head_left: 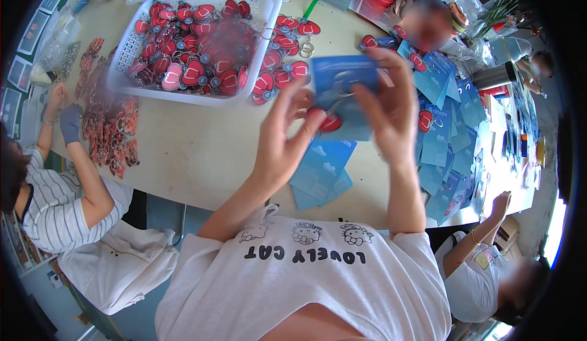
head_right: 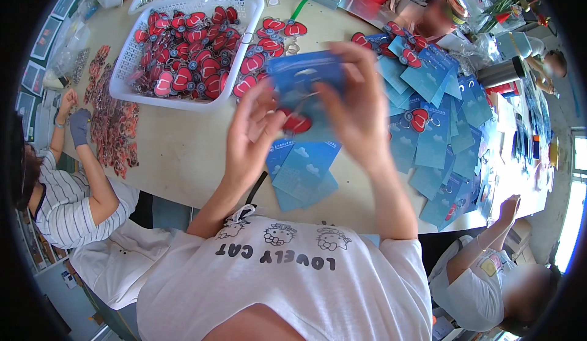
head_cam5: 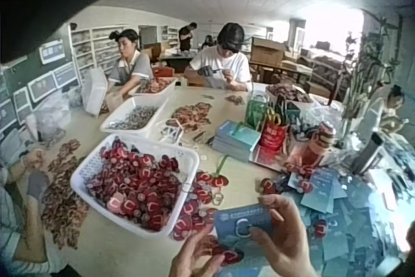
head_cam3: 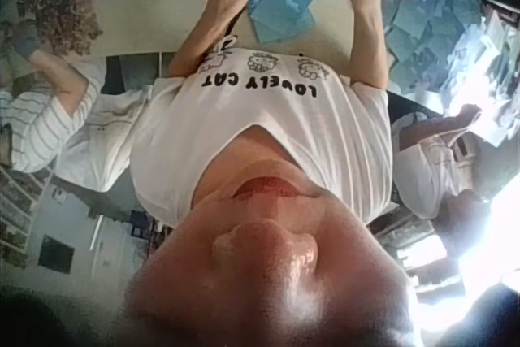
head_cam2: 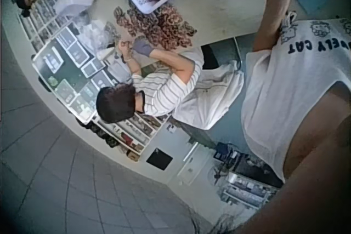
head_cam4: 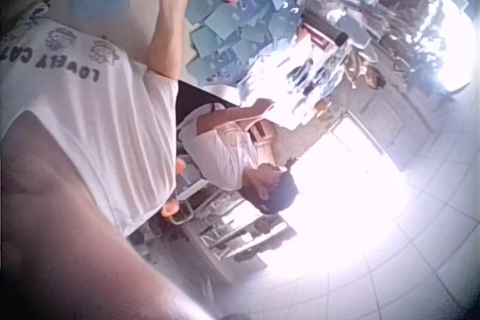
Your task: The person assembles heart-shaped keychains by inserting the metal ring of a red keychain through a hole in a blue paper card. They then place the assembled unit onto a growing pile on the table. The process is repeated continuously with items from a nearby basket.
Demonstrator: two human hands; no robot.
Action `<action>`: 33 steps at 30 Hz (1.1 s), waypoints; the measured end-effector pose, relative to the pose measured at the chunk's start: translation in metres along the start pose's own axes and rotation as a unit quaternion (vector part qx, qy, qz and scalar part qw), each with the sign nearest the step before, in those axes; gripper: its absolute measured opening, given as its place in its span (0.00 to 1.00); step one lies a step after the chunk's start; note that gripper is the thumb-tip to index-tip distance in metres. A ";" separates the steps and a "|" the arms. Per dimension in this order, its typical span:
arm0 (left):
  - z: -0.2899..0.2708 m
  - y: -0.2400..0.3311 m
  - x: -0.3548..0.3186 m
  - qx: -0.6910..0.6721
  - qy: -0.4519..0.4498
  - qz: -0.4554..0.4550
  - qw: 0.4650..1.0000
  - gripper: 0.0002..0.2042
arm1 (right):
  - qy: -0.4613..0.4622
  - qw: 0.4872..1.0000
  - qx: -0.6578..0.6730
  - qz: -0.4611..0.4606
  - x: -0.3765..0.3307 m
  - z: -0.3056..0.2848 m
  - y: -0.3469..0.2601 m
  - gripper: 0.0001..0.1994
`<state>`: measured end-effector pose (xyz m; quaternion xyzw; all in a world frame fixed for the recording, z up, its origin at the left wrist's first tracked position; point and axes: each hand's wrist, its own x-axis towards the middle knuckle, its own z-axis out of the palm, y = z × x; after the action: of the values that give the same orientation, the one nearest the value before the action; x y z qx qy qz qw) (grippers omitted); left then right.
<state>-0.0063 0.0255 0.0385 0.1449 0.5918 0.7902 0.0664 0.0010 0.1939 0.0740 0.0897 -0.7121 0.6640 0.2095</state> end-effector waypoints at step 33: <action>-0.032 -0.015 0.011 0.022 0.097 0.019 0.995 0.08 | -0.121 0.926 -0.317 -0.164 0.065 -0.023 0.080 0.07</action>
<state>-0.0271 0.0033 0.0179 0.0799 0.6100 0.7883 -0.0097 -0.0857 0.2342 0.0289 0.2138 -0.8809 0.3441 0.2446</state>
